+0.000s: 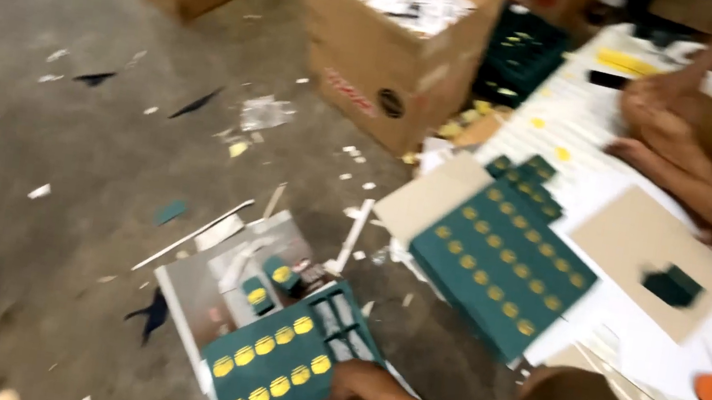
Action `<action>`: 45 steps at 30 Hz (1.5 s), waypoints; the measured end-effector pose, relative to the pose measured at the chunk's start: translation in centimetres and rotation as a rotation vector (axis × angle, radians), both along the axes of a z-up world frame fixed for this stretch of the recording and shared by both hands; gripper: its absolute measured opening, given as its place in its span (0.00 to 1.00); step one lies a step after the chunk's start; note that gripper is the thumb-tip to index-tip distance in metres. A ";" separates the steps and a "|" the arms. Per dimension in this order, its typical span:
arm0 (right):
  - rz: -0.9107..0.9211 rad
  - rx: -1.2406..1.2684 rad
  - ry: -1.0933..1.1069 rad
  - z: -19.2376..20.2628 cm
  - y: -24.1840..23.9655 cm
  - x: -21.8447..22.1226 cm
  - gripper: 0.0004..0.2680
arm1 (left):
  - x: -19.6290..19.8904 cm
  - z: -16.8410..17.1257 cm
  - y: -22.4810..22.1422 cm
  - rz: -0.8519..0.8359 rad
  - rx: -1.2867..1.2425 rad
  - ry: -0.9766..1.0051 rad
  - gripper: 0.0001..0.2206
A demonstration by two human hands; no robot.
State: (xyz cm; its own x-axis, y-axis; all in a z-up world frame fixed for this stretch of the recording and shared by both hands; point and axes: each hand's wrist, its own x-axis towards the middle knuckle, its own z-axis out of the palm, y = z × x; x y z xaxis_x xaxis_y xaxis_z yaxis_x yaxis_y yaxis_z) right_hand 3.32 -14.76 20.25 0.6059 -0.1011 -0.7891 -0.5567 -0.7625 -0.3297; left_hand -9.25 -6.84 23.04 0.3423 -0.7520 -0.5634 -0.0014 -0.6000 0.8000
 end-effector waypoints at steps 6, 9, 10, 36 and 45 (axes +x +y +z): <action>0.272 -0.229 -0.297 12.2 -6.5 5.4 0.16 | 24.4 -9.3 0.3 -0.102 -0.147 -0.030 0.14; 0.113 -0.130 -0.326 26.6 -9.0 4.8 0.18 | 26.0 8.5 -3.2 0.036 -0.392 0.139 0.14; 0.100 -0.124 -0.319 28.6 -9.5 3.8 0.18 | 26.0 11.0 -4.0 0.026 -0.384 0.148 0.14; 0.029 -0.382 -1.197 31.9 -7.4 0.0 0.17 | 20.7 17.9 -7.4 0.981 -0.816 1.216 0.19; 0.073 -0.340 -1.293 29.5 -5.9 3.2 0.20 | 23.0 17.4 -7.1 1.038 -0.899 1.167 0.15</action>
State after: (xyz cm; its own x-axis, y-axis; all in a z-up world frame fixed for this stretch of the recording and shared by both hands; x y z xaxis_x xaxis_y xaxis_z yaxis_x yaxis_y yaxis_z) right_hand 6.53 -20.68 49.78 0.9059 -0.1119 0.4085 0.0546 -0.9256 -0.3745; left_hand 13.73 -13.89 40.47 0.5903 -0.6910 -0.4173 0.7963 0.5833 0.1604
